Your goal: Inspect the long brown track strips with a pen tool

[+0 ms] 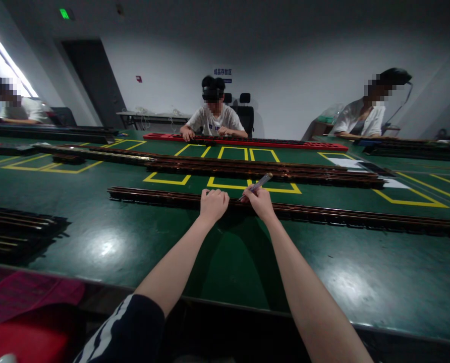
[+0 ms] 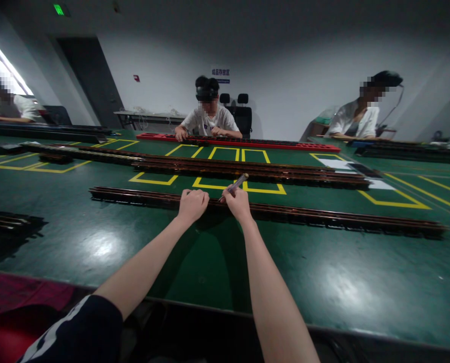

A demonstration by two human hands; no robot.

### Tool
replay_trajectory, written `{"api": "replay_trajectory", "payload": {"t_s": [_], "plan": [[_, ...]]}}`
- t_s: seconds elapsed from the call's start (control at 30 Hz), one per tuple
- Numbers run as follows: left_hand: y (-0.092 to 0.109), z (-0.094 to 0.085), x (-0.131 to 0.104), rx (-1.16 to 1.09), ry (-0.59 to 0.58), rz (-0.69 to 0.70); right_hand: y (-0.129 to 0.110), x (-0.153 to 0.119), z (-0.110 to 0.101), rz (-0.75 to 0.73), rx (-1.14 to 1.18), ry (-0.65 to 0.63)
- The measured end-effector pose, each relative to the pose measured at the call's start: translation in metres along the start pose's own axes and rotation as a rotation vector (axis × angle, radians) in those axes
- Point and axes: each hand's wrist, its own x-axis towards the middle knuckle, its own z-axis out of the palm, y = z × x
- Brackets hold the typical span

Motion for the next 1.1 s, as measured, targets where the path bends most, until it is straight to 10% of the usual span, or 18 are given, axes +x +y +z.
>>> {"api": "replay_trajectory", "payload": {"t_s": [1.1], "plan": [[-0.024,-0.004,0.008,-0.011,-0.059,-0.191,-0.002,0.000,-0.002,-0.032,-0.008,0.056]]}}
